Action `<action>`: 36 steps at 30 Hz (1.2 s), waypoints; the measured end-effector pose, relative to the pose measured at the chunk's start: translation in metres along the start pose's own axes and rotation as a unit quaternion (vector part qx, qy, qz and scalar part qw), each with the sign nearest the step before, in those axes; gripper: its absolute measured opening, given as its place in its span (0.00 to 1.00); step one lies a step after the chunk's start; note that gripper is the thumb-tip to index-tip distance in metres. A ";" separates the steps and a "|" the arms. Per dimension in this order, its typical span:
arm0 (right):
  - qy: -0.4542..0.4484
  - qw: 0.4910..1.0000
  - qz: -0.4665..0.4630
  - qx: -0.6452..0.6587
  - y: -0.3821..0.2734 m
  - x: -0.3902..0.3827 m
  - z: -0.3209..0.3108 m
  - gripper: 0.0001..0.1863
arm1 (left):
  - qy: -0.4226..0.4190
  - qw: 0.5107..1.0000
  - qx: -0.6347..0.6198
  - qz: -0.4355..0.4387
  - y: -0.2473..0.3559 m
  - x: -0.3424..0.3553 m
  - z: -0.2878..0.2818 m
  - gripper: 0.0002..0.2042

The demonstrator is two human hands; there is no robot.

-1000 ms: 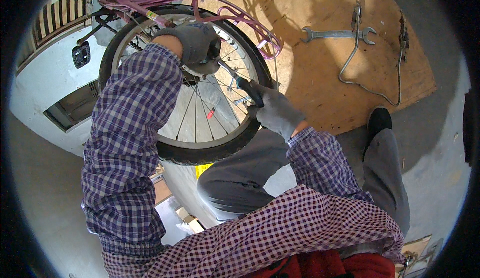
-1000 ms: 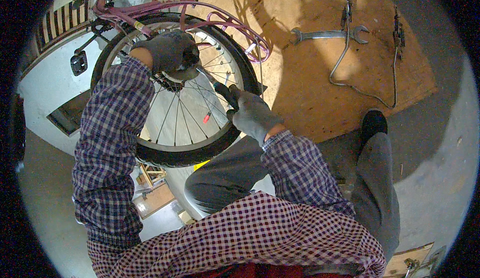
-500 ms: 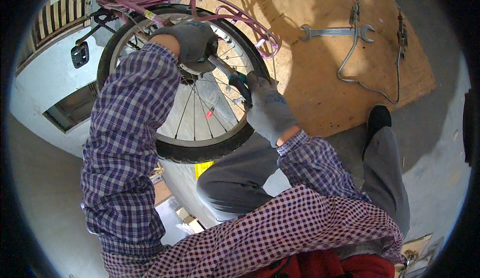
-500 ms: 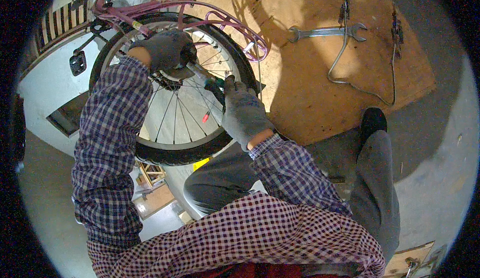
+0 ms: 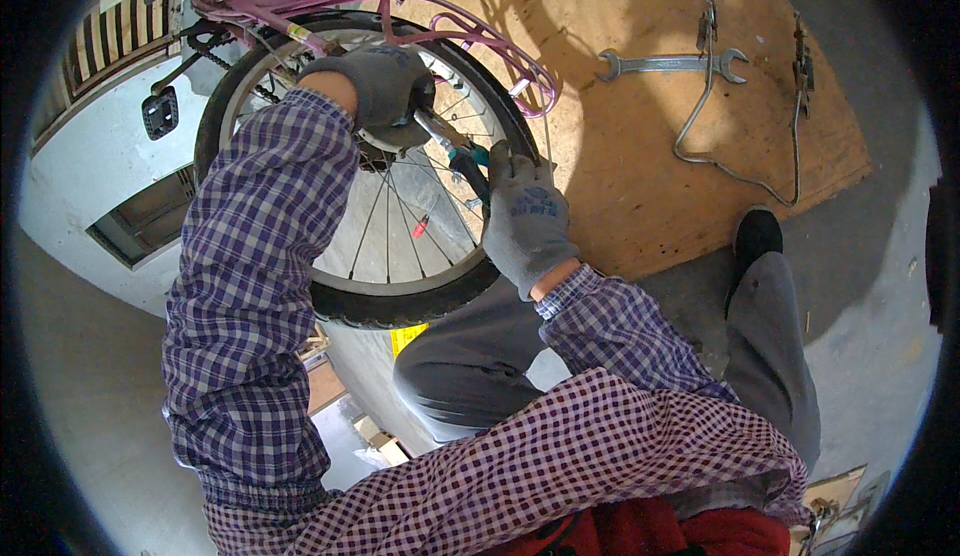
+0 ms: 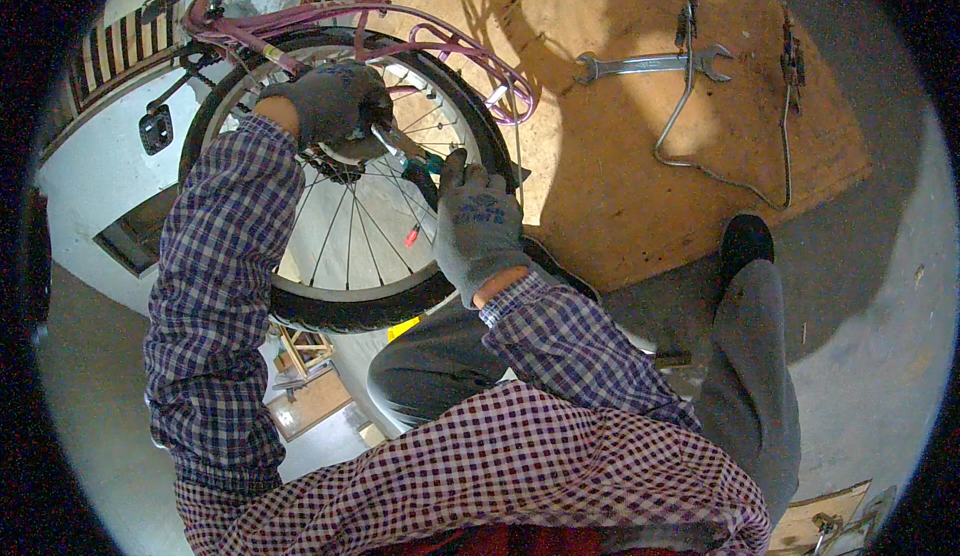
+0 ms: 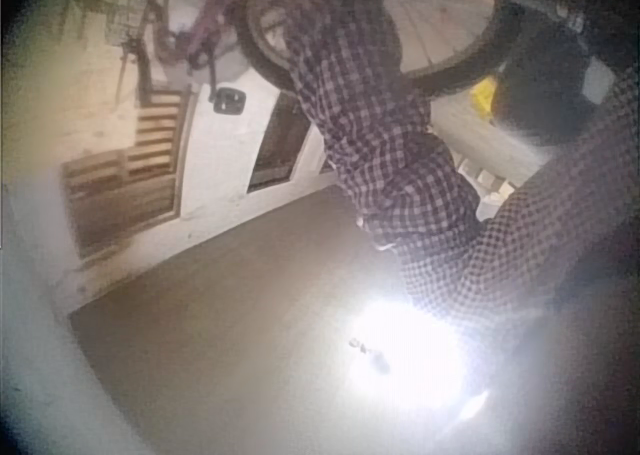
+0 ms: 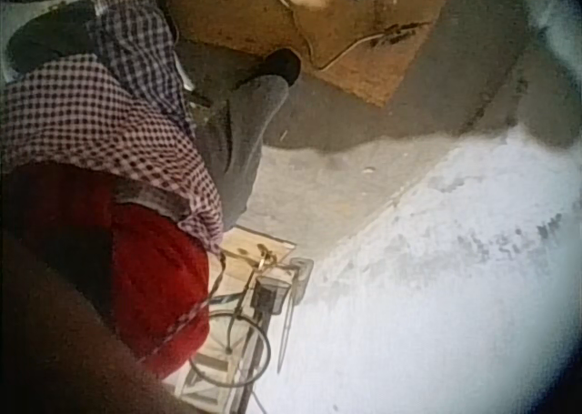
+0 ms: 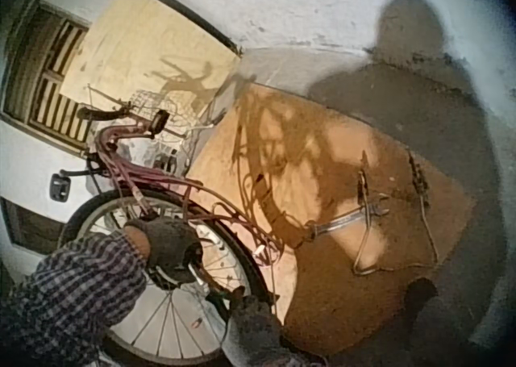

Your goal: The person uses pliers to remove a metal cable from the rear wheel of a pink bicycle. The bicycle is upside down on a wooden board. The person works on the wheel hub area, pulling the cable free and setting the pliers down.

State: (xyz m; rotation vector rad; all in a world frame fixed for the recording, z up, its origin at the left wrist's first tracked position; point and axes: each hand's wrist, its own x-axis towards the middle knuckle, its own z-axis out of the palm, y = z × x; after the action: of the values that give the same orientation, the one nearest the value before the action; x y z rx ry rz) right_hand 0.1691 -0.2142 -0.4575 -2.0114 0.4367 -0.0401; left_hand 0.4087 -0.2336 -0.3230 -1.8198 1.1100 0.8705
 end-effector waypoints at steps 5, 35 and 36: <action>-0.002 0.994 0.026 0.102 0.010 0.000 0.011 0.30 | -0.008 1.000 0.024 -0.017 0.001 0.003 -0.001 0.17; -0.037 0.995 0.010 0.097 -0.001 -0.005 0.000 0.36 | 0.022 0.999 0.027 -0.013 -0.012 0.007 0.013 0.14; -0.032 0.995 0.012 0.096 -0.001 -0.006 0.001 0.36 | 0.020 0.999 0.030 -0.010 -0.012 0.007 0.013 0.14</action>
State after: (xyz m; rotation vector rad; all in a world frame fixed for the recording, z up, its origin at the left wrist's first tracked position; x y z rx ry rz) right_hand 0.1645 -0.2113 -0.4559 -1.8140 0.4008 -0.0024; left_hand 0.4206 -0.2215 -0.3314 -1.8035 1.1281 0.7847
